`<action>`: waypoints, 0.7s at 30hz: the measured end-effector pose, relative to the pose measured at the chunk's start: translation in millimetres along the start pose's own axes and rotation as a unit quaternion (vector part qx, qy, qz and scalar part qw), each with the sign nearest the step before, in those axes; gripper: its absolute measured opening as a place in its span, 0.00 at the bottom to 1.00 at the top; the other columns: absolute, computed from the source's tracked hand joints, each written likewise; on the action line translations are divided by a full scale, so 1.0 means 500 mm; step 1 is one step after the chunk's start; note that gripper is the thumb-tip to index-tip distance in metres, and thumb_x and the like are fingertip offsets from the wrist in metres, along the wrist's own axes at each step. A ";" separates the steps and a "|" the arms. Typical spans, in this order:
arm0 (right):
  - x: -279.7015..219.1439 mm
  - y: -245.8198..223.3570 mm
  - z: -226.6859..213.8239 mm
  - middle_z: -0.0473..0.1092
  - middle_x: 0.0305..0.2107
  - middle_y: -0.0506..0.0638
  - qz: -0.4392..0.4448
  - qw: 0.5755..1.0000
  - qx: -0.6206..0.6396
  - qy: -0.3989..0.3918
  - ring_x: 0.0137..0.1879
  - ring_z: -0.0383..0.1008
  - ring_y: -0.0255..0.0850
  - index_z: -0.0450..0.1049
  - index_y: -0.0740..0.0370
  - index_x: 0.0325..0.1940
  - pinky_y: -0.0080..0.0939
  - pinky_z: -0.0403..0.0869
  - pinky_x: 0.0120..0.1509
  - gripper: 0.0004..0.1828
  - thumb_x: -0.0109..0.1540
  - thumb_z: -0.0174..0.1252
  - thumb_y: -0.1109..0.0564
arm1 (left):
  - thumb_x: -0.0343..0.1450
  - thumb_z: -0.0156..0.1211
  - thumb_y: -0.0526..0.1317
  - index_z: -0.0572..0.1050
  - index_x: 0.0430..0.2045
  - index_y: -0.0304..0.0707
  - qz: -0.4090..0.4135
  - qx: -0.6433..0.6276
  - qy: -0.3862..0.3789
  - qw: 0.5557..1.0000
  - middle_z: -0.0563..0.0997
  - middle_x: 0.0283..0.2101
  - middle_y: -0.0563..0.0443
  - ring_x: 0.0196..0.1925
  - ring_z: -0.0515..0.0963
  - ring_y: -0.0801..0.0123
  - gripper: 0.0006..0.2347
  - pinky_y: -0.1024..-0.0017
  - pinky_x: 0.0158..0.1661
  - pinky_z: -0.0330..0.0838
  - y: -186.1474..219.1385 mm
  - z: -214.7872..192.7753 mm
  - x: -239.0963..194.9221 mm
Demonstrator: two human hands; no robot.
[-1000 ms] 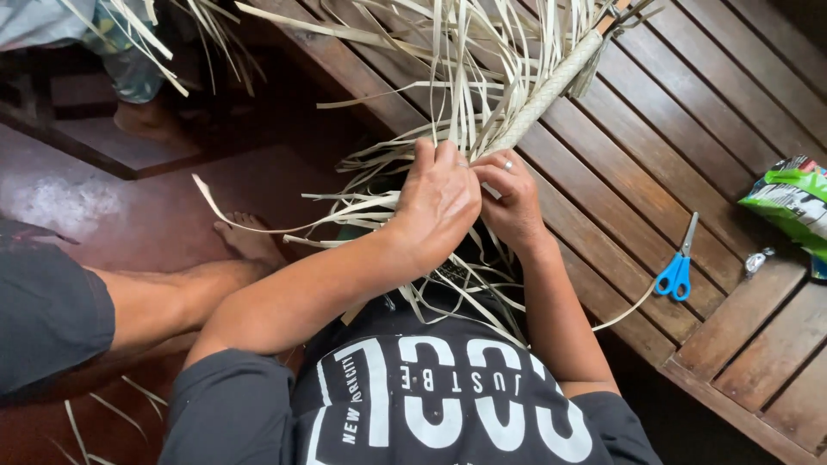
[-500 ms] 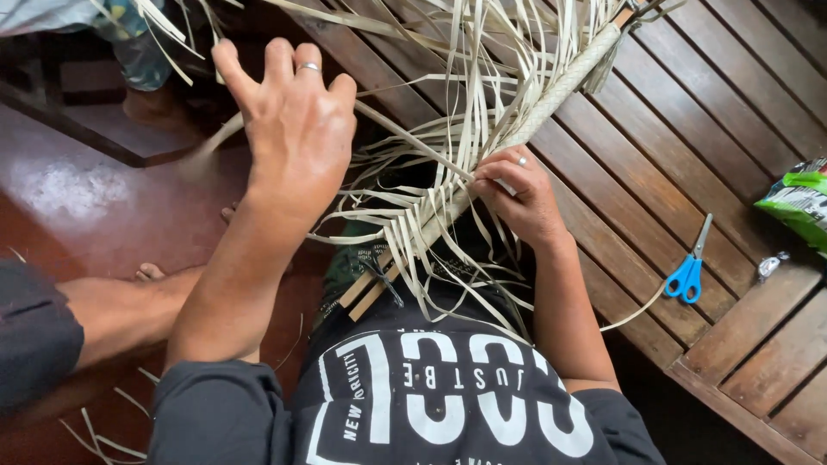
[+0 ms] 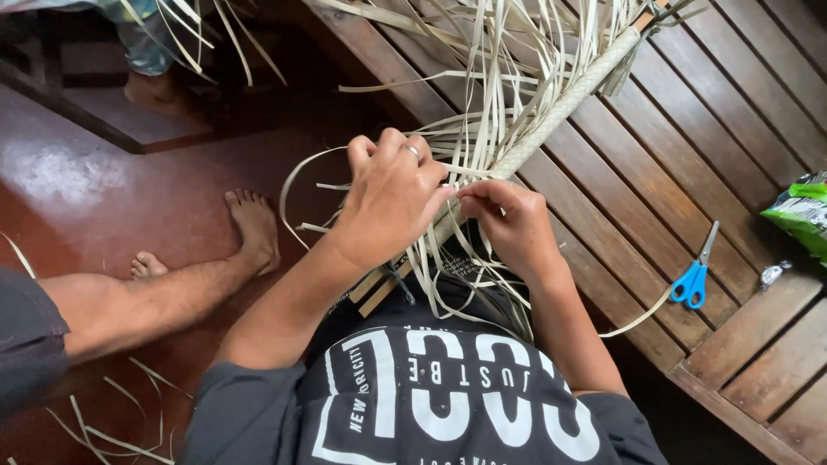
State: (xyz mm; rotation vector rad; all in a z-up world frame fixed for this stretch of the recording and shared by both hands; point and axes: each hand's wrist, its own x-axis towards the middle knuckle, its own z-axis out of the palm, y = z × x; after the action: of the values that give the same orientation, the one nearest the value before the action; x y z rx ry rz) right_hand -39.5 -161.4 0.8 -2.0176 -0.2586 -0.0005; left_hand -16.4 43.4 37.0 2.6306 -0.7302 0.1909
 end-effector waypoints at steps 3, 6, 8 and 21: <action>0.009 0.000 0.000 0.76 0.25 0.50 -0.030 0.999 -0.027 -0.020 0.32 0.77 0.44 0.81 0.58 0.40 0.45 0.76 0.44 0.10 0.61 0.62 0.70 | 0.70 0.63 0.43 0.78 0.28 0.46 -0.008 -0.019 -0.006 1.000 0.70 0.34 0.56 0.43 0.68 0.61 0.04 0.52 0.46 0.58 -0.011 0.049 -0.008; -0.018 -0.011 -0.014 0.74 0.22 0.50 -0.057 0.984 0.130 -0.104 0.32 0.75 0.45 0.81 0.59 0.31 0.49 0.76 0.45 0.18 0.49 0.49 0.74 | 0.68 0.63 0.40 0.77 0.24 0.45 0.000 0.025 0.024 0.999 0.71 0.33 0.55 0.42 0.68 0.61 0.04 0.52 0.45 0.58 -0.007 0.059 -0.005; -0.039 -0.071 -0.051 0.75 0.25 0.49 -0.116 0.969 0.135 -0.169 0.33 0.76 0.45 0.81 0.57 0.32 0.47 0.76 0.44 0.17 0.52 0.51 0.73 | 0.69 0.63 0.41 0.76 0.25 0.46 -0.004 0.012 0.018 1.000 0.71 0.34 0.55 0.44 0.68 0.62 0.04 0.53 0.46 0.58 -0.019 0.060 -0.005; -0.026 0.092 -0.120 0.75 0.37 0.52 0.070 0.995 0.048 0.056 0.40 0.75 0.34 0.80 0.65 0.41 0.33 0.76 0.48 0.08 0.59 0.67 0.70 | 0.78 0.49 0.51 0.69 0.30 0.41 -0.004 -0.023 0.064 0.998 0.68 0.30 0.51 0.30 0.76 0.56 0.14 0.60 0.33 0.70 -0.009 0.116 0.019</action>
State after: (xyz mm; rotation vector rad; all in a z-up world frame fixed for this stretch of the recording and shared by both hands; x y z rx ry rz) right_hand -36.9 -236.7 -14.5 -1.9291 -0.0451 -0.0125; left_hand -4.3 18.4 -15.2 2.5495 -0.6715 0.3329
